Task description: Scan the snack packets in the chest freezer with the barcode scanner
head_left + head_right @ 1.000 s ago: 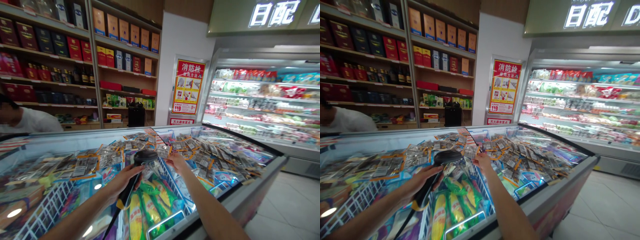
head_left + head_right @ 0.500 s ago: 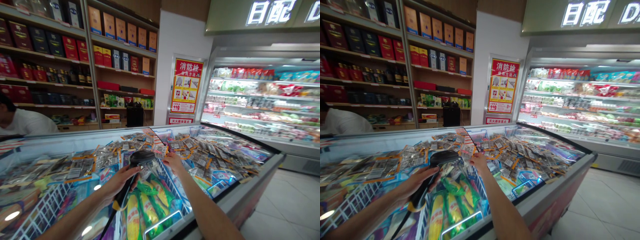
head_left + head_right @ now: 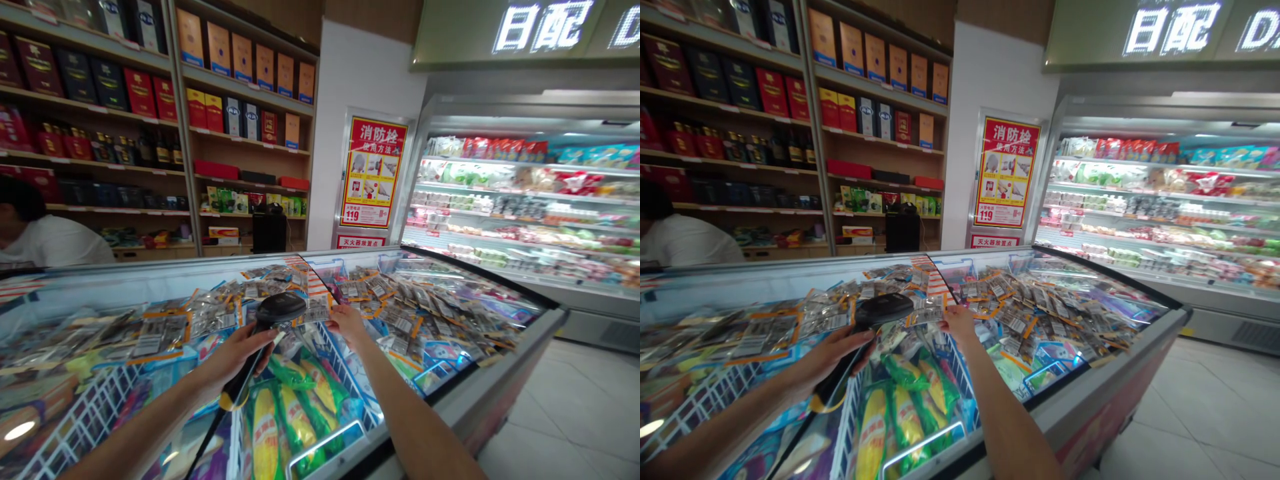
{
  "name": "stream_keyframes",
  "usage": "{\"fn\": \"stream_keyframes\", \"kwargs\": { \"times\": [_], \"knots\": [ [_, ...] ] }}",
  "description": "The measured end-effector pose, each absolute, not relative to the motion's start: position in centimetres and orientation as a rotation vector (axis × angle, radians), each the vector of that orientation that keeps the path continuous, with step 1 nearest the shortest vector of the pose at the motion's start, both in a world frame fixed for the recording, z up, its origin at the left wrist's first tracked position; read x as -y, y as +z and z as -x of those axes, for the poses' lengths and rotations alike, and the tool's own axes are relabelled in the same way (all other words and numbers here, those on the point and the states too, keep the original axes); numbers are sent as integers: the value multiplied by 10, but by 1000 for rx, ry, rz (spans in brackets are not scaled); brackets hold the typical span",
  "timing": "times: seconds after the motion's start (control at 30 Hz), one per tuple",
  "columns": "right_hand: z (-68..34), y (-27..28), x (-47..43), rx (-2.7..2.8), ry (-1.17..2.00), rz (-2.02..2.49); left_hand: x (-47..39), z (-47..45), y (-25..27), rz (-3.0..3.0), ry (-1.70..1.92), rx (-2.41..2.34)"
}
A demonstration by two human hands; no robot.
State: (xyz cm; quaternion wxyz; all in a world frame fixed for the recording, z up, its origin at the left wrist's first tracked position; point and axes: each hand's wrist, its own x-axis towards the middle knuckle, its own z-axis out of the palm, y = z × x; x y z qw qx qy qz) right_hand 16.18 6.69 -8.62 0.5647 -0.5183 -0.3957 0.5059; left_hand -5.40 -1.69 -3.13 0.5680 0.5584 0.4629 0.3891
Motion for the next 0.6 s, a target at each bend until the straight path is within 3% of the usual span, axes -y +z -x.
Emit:
{"fn": "stream_keyframes", "kwargs": {
  "times": [0.37,0.6],
  "knots": [
    [-168,-83,-71,865,1141,1227,13,54,-38,-1295,957,-1129],
    [-224,-64,-70,737,959,1233,9,58,-41,-1167,1076,-1188]
  ]
}}
